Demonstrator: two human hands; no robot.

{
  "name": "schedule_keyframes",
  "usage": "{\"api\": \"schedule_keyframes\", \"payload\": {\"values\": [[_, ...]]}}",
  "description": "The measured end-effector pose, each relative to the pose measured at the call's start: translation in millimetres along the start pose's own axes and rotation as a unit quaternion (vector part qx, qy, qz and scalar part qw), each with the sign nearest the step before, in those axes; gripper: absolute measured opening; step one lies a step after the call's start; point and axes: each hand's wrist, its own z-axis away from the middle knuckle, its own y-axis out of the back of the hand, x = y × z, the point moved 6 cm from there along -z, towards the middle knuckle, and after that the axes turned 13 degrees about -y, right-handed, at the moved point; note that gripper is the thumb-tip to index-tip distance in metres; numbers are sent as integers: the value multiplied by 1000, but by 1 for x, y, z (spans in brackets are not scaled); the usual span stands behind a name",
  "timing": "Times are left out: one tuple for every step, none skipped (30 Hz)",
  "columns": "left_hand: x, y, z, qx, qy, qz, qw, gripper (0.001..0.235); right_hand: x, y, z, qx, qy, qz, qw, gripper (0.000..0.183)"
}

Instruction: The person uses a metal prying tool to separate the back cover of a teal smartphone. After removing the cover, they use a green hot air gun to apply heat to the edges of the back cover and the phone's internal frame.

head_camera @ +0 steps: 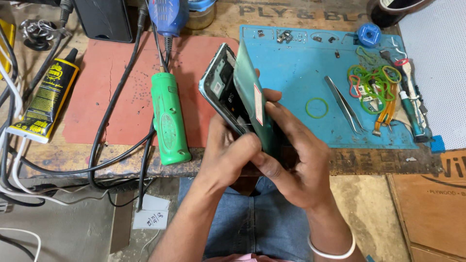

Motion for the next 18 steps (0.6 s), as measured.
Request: {"api": "schedule_keyframes", "payload": {"values": [[-1, 1, 0, 2, 3, 1, 1000, 78, -1, 0, 0, -5, 1, 6, 1000, 68], [-1, 2, -1, 5, 1, 2, 1000, 78, -2, 0, -2, -12, 6, 13, 1000, 67], [0, 3, -1, 8, 0, 4, 1000, 79, -3, 0, -4, -19, 11, 21, 1000, 66], [0, 3, -2, 10, 5, -7, 1000, 80, -5, 1, -6, -23, 23, 31, 999, 64], [0, 3, -3, 13, 11, -17, 1000, 80, -7, 0, -7, -26, 35, 41, 998, 62], [0, 3, -2, 15, 17, -27, 999, 81, -9, 2, -8, -28, 46, 52, 997, 60], [0, 3, -2, 17, 20, -35, 999, 83, -9, 4, -8, -20, 44, 69, 996, 58], [0, 4, -3, 19, 22, -43, 999, 84, -8, 7, -9, -10, 42, 86, 995, 56], [0, 5, -3, 20, 25, -50, 998, 85, -8, 11, -9, 0, 40, 103, 994, 55], [-1, 5, -4, 33, 26, 6, 999, 82, -6, 17, -9, -7, 21, 62, 998, 51], [-3, 5, -4, 46, 27, 62, 997, 79, -5, 24, -8, -15, 2, 21, 1000, 47], [-3, 5, -3, 60, 26, 117, 991, 76, -4, 27, -7, -30, -14, -9, 999, 46], [-5, 5, -3, 67, 37, 98, 992, 78, -3, 31, -7, -44, -31, -38, 998, 44], [-8, 6, -2, 71, 51, 79, 993, 81, -1, 32, -6, -60, -46, -55, 996, 45], [-11, 6, -2, 75, 64, 61, 993, 83, 0, 35, -5, -76, -62, -71, 993, 46], [-12, 5, -3, 78, 67, 83, 991, 84, 0, 37, -7, -93, -75, -87, 989, 47], [-13, 5, -5, 81, 70, 105, 989, 84, 1, 39, -8, -109, -88, -102, 985, 48], [-14, 4, -4, 86, 76, 126, 985, 84, 1, 38, -8, -125, -104, -119, 980, 50]]}}
